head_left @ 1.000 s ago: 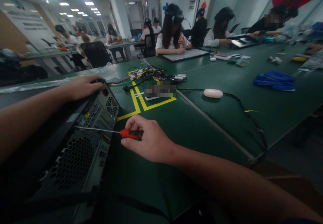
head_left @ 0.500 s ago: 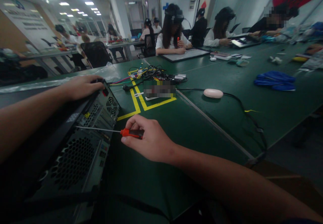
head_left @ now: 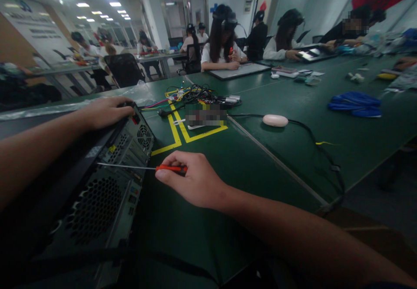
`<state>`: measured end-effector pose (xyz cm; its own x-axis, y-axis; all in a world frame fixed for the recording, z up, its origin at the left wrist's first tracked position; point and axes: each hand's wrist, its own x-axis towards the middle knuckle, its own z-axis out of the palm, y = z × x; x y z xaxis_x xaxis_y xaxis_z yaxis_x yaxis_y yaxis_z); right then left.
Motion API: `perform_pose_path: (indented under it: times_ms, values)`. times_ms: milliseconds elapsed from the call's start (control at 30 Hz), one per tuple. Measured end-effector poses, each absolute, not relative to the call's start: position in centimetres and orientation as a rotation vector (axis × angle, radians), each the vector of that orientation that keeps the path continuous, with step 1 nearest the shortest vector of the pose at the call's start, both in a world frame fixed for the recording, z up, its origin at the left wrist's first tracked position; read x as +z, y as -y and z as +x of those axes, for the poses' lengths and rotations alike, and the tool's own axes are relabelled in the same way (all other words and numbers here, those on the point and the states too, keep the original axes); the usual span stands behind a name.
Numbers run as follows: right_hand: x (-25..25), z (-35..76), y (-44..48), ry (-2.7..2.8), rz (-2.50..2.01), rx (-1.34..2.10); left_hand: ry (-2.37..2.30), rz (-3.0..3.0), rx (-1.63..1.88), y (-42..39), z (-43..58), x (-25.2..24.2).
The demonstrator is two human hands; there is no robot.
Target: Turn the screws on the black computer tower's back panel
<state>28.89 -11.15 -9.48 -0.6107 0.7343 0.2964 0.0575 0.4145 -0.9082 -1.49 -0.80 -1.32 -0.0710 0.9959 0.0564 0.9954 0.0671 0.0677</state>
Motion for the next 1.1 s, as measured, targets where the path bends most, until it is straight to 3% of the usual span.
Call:
perform_pose_path:
  times_ms: [1100]
  values:
    - [-9.7,29.0,11.1,1.965,-0.628,1.252,-2.333,2.082,0.135,1.5,-0.1,-0.8]
